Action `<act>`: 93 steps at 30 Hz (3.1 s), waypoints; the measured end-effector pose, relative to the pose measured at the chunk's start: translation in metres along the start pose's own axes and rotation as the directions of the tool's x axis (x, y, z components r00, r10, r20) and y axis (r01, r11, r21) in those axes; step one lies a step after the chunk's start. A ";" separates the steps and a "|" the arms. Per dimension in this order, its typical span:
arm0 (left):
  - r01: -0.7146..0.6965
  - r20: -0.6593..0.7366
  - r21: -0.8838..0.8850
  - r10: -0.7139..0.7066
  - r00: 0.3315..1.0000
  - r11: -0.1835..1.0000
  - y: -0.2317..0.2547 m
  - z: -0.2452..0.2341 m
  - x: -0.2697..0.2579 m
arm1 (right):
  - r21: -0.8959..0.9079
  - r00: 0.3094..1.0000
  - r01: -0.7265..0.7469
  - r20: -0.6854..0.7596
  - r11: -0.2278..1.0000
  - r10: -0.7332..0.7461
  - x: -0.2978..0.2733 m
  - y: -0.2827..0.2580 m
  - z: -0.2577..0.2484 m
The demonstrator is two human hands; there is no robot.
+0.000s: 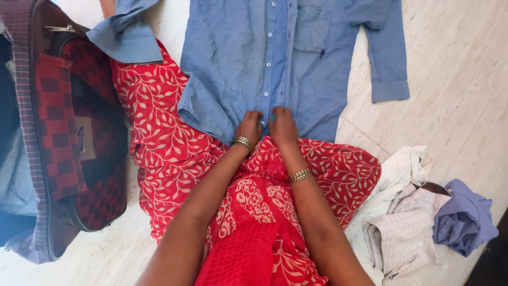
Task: The person buttons a blue shirt, smooths it out by hand, and folds it into a square before placing it inside a bag; they then begin buttoning a white shirt.
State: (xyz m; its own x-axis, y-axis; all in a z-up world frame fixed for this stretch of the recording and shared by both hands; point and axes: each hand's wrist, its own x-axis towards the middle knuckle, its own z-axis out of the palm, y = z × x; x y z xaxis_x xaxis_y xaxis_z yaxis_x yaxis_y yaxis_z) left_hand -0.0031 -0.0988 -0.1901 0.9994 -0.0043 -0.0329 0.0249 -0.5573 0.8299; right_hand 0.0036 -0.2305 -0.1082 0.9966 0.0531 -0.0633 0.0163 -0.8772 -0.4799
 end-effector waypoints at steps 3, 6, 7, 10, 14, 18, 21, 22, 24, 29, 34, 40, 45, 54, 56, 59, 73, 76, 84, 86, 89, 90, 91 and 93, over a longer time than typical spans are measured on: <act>0.020 0.104 0.057 -0.026 0.994 0.998 0.001 -0.006 -0.009 | -0.074 0.994 -0.099 -0.059 0.992 0.095 -0.012 0.001 0.007; -0.002 0.109 0.067 -0.006 0.994 0.998 0.006 -0.007 -0.004 | -0.076 0.988 -0.106 -0.120 0.991 0.097 -0.022 0.012 0.008; 0.030 0.130 0.111 -0.045 0.990 0.993 0.009 -0.007 -0.001 | -0.093 0.990 -0.108 -0.105 0.990 0.098 -0.020 0.015 0.008; 0.050 0.145 0.148 -0.072 0.987 0.988 0.013 -0.007 -0.003 | -0.205 0.989 -0.074 -0.144 0.976 0.045 -0.023 0.019 0.010; -0.028 0.070 -0.007 0.028 0.997 1.000 0.013 -0.019 -0.009 | -0.073 0.970 -0.089 -0.233 0.993 0.070 -0.028 0.005 -0.008; -0.057 0.084 -0.017 0.058 0.995 0.998 0.012 -0.022 -0.009 | 0.324 0.965 0.058 -0.259 0.944 0.030 -0.040 -0.006 -0.013; -0.084 0.081 0.029 0.081 0.993 0.996 0.015 -0.021 -0.007 | 0.357 0.985 -0.018 -0.154 0.934 0.077 -0.043 0.004 0.000; -0.041 0.068 -0.050 0.044 0.997 0.998 0.014 -0.022 -0.009 | 0.336 0.988 -0.067 -0.106 0.940 0.108 -0.042 0.009 0.005; 0.005 0.063 -0.126 0.003 0.998 0.992 0.010 -0.024 -0.012 | 0.438 0.991 -0.080 -0.062 0.895 0.119 -0.040 0.024 0.014; 0.016 0.129 -0.187 0.009 0.992 0.982 0.002 -0.023 -0.012 | 0.651 0.992 -0.118 0.045 0.750 0.117 -0.037 0.042 0.031; -0.008 0.121 -0.162 0.028 0.992 0.987 0.010 -0.026 -0.013 | 0.658 0.992 -0.103 0.011 0.746 0.128 -0.040 0.038 0.026; 0.014 0.142 -0.215 0.017 0.990 0.976 0.018 -0.034 -0.010 | 0.685 0.993 0.004 -0.087 0.729 0.077 -0.039 0.032 0.019; 0.011 0.110 -0.254 0.018 0.994 0.967 0.022 -0.038 -0.011 | 0.639 0.993 -0.045 -0.057 0.768 0.105 -0.039 0.022 0.010; -0.044 0.012 -0.223 0.048 0.999 0.974 0.019 -0.034 -0.008 | 0.768 0.992 -0.089 0.011 0.634 0.125 -0.041 0.015 0.007; -0.067 0.015 -0.199 0.072 0.997 0.978 0.017 -0.033 -0.008 | 0.801 0.989 -0.128 0.061 0.584 0.134 -0.040 0.013 0.005; -0.080 0.019 -0.214 0.086 0.996 0.974 0.014 -0.030 -0.007 | 0.670 0.986 -0.140 0.024 0.729 0.168 -0.040 0.007 0.002; 0.160 0.098 -0.463 -0.130 0.987 0.872 0.005 -0.020 -0.005 | 0.699 0.988 -0.118 0.008 0.705 0.157 -0.038 0.009 0.014; 0.128 0.100 -0.466 -0.092 0.991 0.876 0.009 -0.022 -0.005 | 0.731 0.990 -0.086 -0.011 0.677 0.138 -0.037 0.004 0.013; 0.113 0.041 -0.405 -0.105 0.994 0.907 -0.007 -0.008 -0.006 | 0.426 0.990 0.046 -0.142 0.904 0.017 -0.041 -0.002 0.005; 0.358 0.218 -0.639 -0.286 0.933 0.681 -0.017 0.002 0.002 | 0.354 0.987 0.057 -0.160 0.933 0.001 -0.043 0.001 0.008; 0.281 0.151 -0.569 -0.238 0.959 0.773 -0.029 0.007 0.003 | 0.390 0.988 0.082 -0.155 0.917 -0.023 -0.044 0.004 0.016; 0.282 0.152 -0.568 -0.238 0.959 0.773 -0.030 0.008 0.003 | 0.503 0.994 -0.002 -0.092 0.864 0.056 -0.042 0.007 0.019; 0.222 0.095 -0.506 -0.202 0.975 0.833 -0.028 0.009 0.002 | 0.603 0.992 -0.089 -0.020 0.793 0.126 -0.040 0.009 0.022; 0.165 0.041 -0.438 -0.164 0.986 0.884 -0.025 0.009 -0.001 | 0.676 0.990 -0.104 0.003 0.730 0.138 -0.036 0.018 0.028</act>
State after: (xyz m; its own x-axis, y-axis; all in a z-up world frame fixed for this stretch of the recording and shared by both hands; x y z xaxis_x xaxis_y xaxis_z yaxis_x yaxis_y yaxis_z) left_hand -0.0054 -0.0925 -0.2160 0.9801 0.0532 -0.1910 0.1964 -0.1296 0.9719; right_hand -0.0345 -0.2350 -0.1395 0.9890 -0.0673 -0.1314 -0.1462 -0.3234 -0.9349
